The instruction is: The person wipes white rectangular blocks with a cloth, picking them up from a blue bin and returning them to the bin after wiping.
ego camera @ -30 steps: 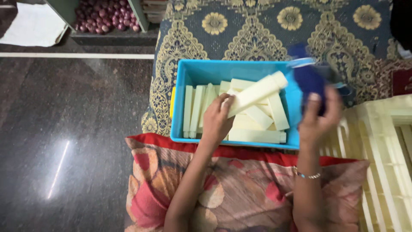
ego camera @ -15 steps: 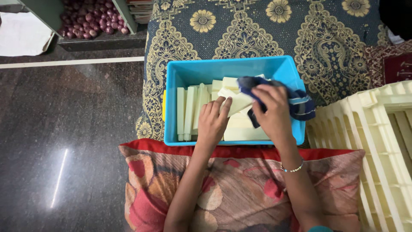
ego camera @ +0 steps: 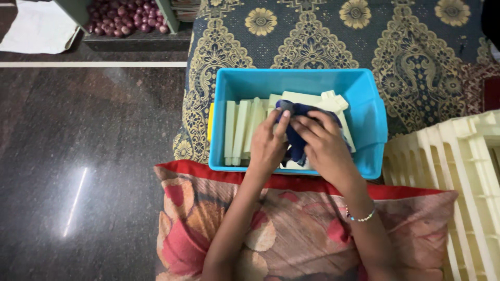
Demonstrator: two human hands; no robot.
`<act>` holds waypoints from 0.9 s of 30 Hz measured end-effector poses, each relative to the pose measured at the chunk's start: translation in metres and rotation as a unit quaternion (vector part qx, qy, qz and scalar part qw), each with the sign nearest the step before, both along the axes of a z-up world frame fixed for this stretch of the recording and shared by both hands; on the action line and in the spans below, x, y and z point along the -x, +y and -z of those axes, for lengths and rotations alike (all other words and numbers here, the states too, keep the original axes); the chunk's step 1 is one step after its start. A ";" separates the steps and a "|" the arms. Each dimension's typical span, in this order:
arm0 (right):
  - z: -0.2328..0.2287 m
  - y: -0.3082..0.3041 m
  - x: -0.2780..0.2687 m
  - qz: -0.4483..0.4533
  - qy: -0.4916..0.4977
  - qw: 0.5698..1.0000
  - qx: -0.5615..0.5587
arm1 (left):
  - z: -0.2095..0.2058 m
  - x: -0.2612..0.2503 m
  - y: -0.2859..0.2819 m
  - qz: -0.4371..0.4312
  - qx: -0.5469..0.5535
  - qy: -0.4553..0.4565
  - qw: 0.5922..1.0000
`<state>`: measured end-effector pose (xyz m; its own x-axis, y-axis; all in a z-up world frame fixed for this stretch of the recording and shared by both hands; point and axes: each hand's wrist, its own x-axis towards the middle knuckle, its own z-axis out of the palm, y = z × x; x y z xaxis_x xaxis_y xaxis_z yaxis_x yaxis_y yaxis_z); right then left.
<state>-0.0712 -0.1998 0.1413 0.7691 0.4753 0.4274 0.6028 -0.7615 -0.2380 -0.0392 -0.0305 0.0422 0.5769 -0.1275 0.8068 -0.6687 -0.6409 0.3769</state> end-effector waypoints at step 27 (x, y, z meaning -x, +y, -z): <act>-0.019 -0.018 0.061 -0.059 -0.037 0.995 -0.069 | -0.084 0.078 0.020 0.221 0.169 0.248 0.928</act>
